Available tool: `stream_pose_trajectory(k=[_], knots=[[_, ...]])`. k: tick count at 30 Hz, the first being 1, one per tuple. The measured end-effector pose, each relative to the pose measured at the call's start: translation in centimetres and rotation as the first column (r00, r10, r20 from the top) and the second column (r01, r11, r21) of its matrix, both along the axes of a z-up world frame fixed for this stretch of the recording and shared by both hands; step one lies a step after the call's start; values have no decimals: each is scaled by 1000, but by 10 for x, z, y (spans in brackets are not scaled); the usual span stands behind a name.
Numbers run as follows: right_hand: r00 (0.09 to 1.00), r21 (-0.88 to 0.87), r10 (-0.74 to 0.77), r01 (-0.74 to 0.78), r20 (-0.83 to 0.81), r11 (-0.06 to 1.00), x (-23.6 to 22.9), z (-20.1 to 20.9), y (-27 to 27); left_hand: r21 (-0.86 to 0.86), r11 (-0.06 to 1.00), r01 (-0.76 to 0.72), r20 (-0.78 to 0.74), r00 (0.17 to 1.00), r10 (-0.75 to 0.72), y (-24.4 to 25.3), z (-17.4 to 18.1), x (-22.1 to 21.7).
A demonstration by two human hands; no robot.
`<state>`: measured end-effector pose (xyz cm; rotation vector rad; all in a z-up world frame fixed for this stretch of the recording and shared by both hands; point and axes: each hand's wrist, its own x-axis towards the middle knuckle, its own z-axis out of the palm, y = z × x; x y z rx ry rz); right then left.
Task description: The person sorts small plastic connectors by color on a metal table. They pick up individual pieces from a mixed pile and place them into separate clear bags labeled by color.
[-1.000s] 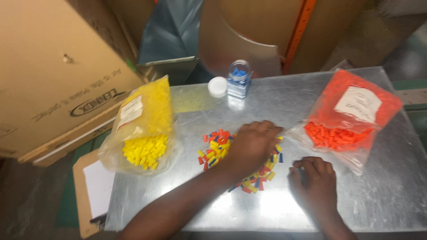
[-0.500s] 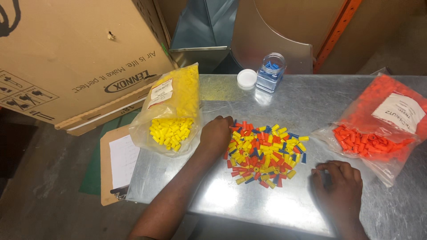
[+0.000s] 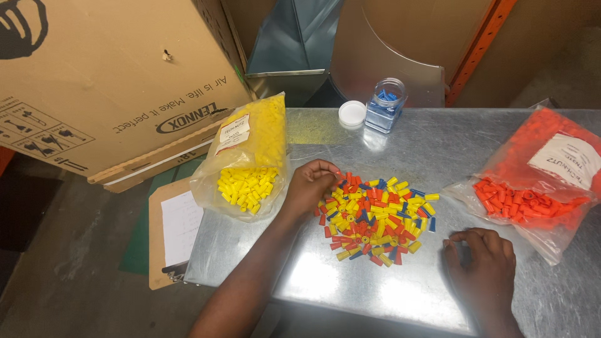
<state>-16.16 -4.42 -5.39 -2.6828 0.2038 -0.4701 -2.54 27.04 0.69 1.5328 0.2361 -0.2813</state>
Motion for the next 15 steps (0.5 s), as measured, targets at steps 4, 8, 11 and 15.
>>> stream_pose_trajectory(k=[4, 8, 11, 15], knots=[[997, -46, 49, -46, 58, 998, 5, -6, -2, -122, 993, 9, -34, 999, -13, -12, 9, -7], [997, -8, 22, -21, 79, 1000, 3, -6, -3, -56, 981, 184, 230, 959, -167, -62, 4, -12], [995, -7, 17, -17, 100, 1000, 3, -3, -3, 196, 905, 377, 381, 821, -424, -114, 27, -18], [997, -6, 23, -22, 68, 1000, 5, -7, -6, 650, 685, 329, 531, 447, -720, -198, -4, -2]])
